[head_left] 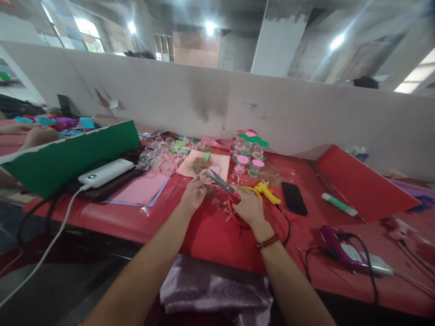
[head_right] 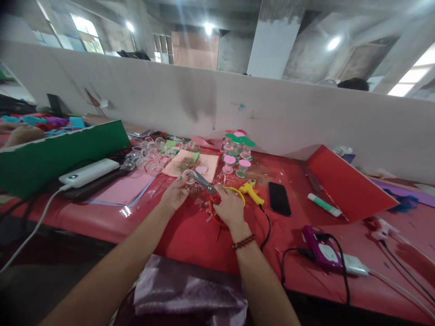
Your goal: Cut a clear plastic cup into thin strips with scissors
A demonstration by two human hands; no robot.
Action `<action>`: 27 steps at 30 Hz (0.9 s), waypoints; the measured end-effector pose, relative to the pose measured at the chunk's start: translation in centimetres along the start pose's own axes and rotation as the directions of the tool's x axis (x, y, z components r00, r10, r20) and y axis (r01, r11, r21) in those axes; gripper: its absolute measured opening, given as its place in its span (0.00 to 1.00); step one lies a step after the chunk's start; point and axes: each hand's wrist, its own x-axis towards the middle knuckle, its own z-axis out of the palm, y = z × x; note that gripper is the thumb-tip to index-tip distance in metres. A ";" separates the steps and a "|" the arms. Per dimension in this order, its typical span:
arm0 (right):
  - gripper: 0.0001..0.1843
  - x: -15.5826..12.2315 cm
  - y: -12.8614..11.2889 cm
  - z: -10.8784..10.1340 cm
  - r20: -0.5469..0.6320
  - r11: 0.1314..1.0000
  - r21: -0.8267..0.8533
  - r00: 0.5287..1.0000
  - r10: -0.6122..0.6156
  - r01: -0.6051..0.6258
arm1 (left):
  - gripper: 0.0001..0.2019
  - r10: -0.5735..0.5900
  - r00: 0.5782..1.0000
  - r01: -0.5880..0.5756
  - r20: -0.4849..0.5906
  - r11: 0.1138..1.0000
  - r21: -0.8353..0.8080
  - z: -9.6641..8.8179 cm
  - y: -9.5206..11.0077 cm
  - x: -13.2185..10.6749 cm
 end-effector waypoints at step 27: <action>0.22 -0.1 -0.3 -0.2 0.068 1.000 0.016 0.998 0.000 -0.001 | 0.15 -0.009 1.000 0.011 -0.030 0.997 0.070 -0.2 0.2 -0.1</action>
